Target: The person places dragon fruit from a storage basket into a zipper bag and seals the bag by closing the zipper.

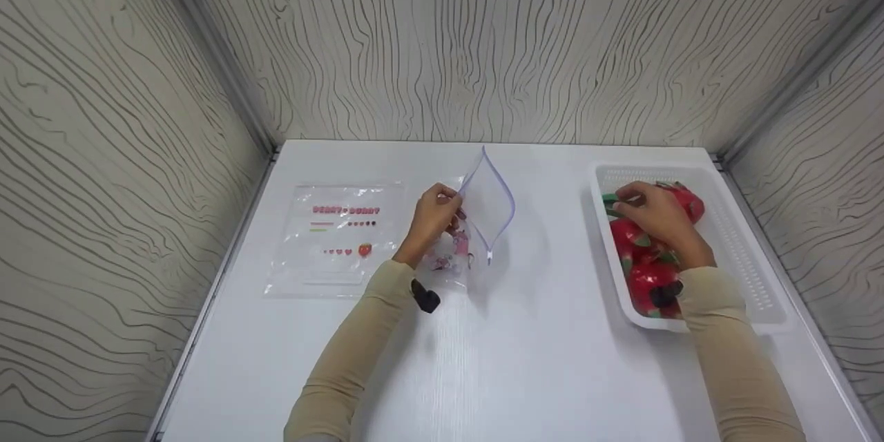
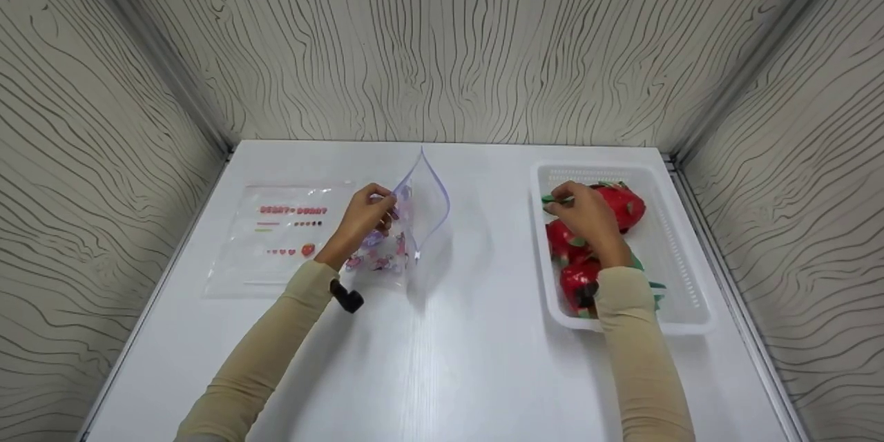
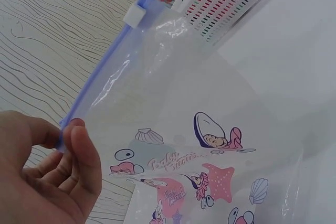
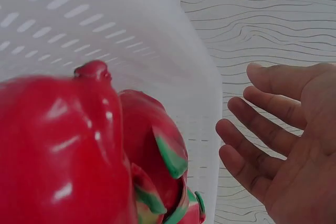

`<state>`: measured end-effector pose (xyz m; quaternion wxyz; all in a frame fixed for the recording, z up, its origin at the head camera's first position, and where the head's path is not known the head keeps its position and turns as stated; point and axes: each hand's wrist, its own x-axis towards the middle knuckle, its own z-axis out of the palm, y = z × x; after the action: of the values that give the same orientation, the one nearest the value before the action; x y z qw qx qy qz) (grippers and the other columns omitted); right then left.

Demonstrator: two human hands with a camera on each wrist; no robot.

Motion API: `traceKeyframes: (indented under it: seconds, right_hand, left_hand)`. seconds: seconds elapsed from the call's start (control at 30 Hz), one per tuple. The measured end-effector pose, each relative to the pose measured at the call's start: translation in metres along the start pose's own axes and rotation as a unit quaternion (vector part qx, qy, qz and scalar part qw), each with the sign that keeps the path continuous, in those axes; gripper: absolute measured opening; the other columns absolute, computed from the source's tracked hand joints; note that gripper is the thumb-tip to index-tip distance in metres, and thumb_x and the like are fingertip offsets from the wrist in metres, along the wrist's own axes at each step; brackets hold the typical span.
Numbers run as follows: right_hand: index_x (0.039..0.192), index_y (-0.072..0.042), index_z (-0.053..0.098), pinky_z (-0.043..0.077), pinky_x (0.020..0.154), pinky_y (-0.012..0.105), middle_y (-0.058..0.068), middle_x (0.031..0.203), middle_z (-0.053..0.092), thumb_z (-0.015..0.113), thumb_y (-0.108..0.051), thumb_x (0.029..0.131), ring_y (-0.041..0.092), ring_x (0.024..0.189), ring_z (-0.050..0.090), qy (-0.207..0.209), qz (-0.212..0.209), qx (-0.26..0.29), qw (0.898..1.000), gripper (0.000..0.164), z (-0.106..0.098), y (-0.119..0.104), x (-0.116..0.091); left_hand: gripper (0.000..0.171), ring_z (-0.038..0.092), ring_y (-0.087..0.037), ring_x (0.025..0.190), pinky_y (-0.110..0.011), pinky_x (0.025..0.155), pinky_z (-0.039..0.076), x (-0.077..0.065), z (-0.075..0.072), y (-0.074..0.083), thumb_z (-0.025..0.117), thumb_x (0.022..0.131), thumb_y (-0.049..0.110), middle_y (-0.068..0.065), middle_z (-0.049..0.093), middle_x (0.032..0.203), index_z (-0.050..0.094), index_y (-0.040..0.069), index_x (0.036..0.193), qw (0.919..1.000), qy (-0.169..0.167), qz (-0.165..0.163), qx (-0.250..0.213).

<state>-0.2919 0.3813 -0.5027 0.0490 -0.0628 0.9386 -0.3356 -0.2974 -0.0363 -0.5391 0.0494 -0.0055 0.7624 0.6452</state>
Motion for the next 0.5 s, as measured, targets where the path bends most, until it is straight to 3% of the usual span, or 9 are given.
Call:
traceKeyframes:
  seconds: [0.5]
  right_hand:
    - [0.142, 0.003, 0.058, 0.047, 0.109, 0.073, 0.032, 0.139, 0.061, 0.067, -0.029, 0.105, 0.052, 0.13, 0.058, -0.004, 0.006, -0.013, 1.0, 0.05, -0.007, 0.015, -0.009]
  left_hand:
    - [0.02, 0.059, -0.011, 0.058, -0.021, 0.051, 0.054, 0.0, 0.001, 0.004, 0.059, 0.104, 0.018, -0.005, 0.071, 0.079, 0.061, 0.001, 0.116, 0.9999, -0.001, -0.011, -0.001]
